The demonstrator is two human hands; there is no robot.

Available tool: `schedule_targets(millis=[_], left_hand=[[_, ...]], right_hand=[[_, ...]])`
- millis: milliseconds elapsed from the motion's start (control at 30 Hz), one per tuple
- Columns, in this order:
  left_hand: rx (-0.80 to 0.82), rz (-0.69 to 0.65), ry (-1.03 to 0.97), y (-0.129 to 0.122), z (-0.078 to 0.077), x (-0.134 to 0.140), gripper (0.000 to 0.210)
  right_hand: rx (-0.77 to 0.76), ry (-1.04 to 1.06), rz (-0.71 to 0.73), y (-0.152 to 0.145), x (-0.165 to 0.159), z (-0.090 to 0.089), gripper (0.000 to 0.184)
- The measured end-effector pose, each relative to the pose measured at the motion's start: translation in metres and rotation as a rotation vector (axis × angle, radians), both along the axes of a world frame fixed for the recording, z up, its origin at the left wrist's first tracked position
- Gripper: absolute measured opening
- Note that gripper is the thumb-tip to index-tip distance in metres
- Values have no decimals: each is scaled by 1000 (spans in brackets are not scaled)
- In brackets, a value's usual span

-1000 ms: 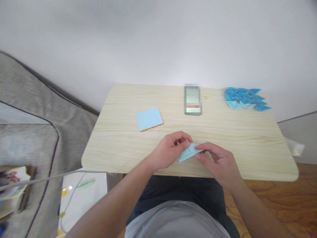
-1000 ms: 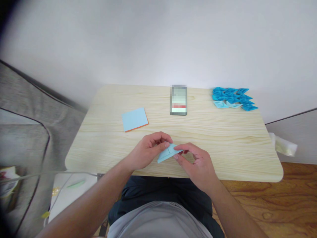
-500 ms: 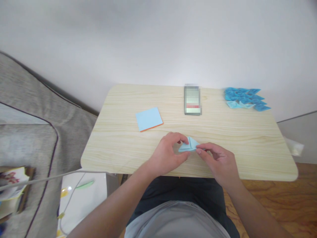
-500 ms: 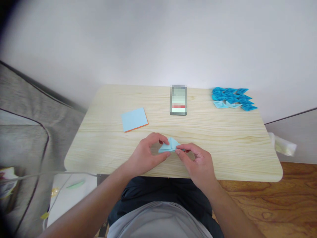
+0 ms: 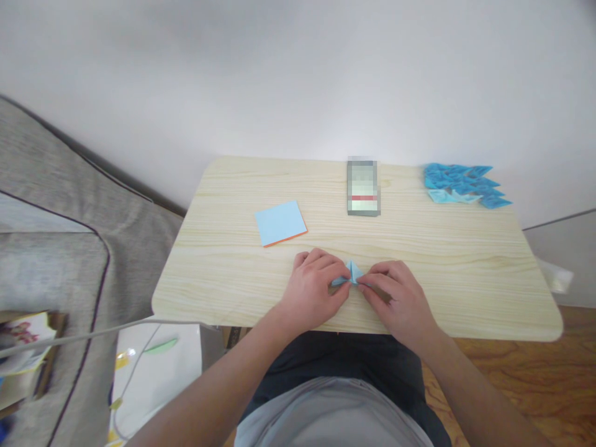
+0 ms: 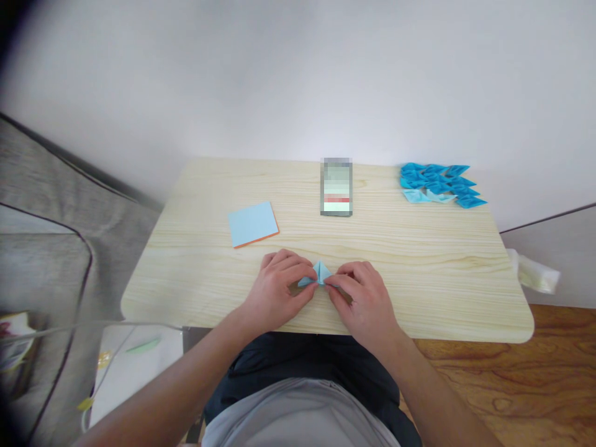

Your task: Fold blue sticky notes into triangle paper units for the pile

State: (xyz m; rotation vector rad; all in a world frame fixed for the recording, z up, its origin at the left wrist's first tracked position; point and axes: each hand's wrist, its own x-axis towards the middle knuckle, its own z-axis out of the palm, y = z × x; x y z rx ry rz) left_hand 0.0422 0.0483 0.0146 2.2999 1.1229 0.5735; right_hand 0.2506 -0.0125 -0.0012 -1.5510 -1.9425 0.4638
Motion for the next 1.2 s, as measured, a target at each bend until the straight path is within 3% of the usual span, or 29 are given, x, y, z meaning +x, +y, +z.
schedule_targets(millis=[200, 367, 633, 1200], left_hand=[[68, 37, 27, -2, -7, -3, 9], [47, 17, 9, 0, -8, -5, 10], [66, 14, 6, -1, -11, -10, 11], [8, 101, 126, 0, 0, -2, 7]], right_hand=[[16, -105, 18, 2, -1, -5, 12], [37, -143, 31, 5, -4, -3, 20], [31, -173, 78, 13, -4, -2, 14], [-108, -231, -151, 11, -9, 4, 16]])
